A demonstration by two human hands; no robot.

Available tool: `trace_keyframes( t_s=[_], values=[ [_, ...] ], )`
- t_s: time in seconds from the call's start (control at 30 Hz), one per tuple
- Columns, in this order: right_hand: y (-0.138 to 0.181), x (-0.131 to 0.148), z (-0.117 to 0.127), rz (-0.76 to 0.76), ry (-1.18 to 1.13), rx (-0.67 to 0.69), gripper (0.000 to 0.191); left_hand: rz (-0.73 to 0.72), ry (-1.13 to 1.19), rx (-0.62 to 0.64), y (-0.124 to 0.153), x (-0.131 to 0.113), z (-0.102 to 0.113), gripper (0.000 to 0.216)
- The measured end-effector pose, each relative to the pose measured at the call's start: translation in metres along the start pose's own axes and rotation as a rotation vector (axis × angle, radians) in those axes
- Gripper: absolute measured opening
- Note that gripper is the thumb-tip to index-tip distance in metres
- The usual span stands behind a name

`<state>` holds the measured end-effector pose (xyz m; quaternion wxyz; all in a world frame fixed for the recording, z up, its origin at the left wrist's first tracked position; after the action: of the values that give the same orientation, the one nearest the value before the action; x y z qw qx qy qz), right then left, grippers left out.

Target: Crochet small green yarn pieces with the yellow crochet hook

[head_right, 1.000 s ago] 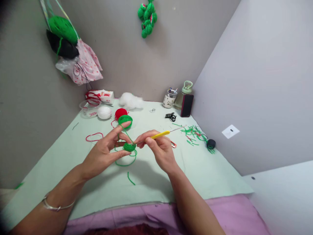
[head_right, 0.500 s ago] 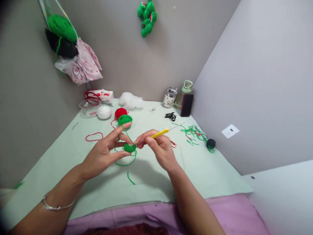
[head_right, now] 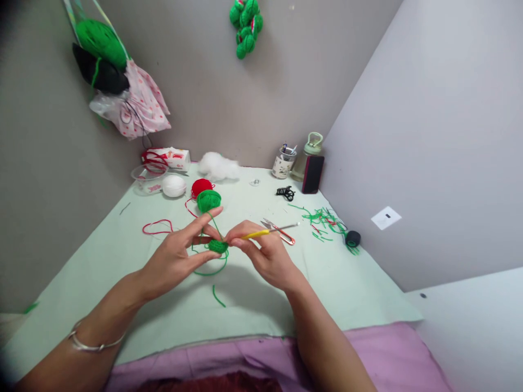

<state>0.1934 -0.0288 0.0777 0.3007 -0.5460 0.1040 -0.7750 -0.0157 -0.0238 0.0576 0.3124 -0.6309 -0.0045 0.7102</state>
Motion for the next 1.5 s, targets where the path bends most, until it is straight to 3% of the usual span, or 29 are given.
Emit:
trace_keyframes(
  t_s=[0.1,0.3,0.47,0.57,0.67,0.8,1.1,1.27,1.37,1.5],
  values=[
    [0.003,0.002,-0.005,0.135,0.082,-0.077,0.018,0.037,0.046,-0.083,-0.001,-0.001,-0.001,0.076],
    [0.01,0.0,-0.013,0.263,0.19,-0.251,0.028,0.091,0.156,-0.225,-0.002,-0.007,-0.008,0.079],
    [0.021,0.0,-0.021,0.434,0.586,-0.397,0.036,0.027,0.223,-0.315,0.002,-0.009,-0.021,0.068],
    [0.027,0.006,-0.024,0.51,0.794,-0.44,0.043,0.089,0.439,-0.326,0.004,-0.011,-0.027,0.072],
    [0.027,0.011,-0.025,0.584,0.696,-0.449,0.044,0.253,0.758,-0.26,0.003,-0.012,-0.028,0.083],
    [0.016,0.012,-0.022,0.422,0.302,-0.428,0.037,0.335,0.901,-0.202,0.001,-0.009,-0.022,0.085],
    [0.008,0.006,-0.005,0.019,-0.266,-0.324,0.015,0.212,0.648,-0.167,-0.002,-0.007,-0.006,0.083],
    [-0.001,-0.004,-0.002,-0.249,-0.582,-0.249,0.02,0.176,0.601,-0.14,-0.003,-0.004,-0.003,0.07],
    [-0.002,-0.006,-0.009,-0.266,-0.531,-0.211,0.024,0.144,0.569,-0.175,-0.003,0.0,-0.008,0.073],
    [0.01,-0.004,-0.022,0.055,0.072,-0.417,0.017,0.161,0.568,-0.214,-0.001,0.005,-0.02,0.073]
  ],
)
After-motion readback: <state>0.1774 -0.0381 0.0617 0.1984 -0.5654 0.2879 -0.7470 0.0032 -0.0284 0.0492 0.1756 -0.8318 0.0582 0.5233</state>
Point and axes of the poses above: each hand's wrist, its own y-axis away from the middle knuckle, its own z-axis out of the back of the hand, x = y × z, the point moved 2 cm from there along -y, towards the middle knuckle, and after that the axes turned 9 degrees about -z, right-handed, at the moved point
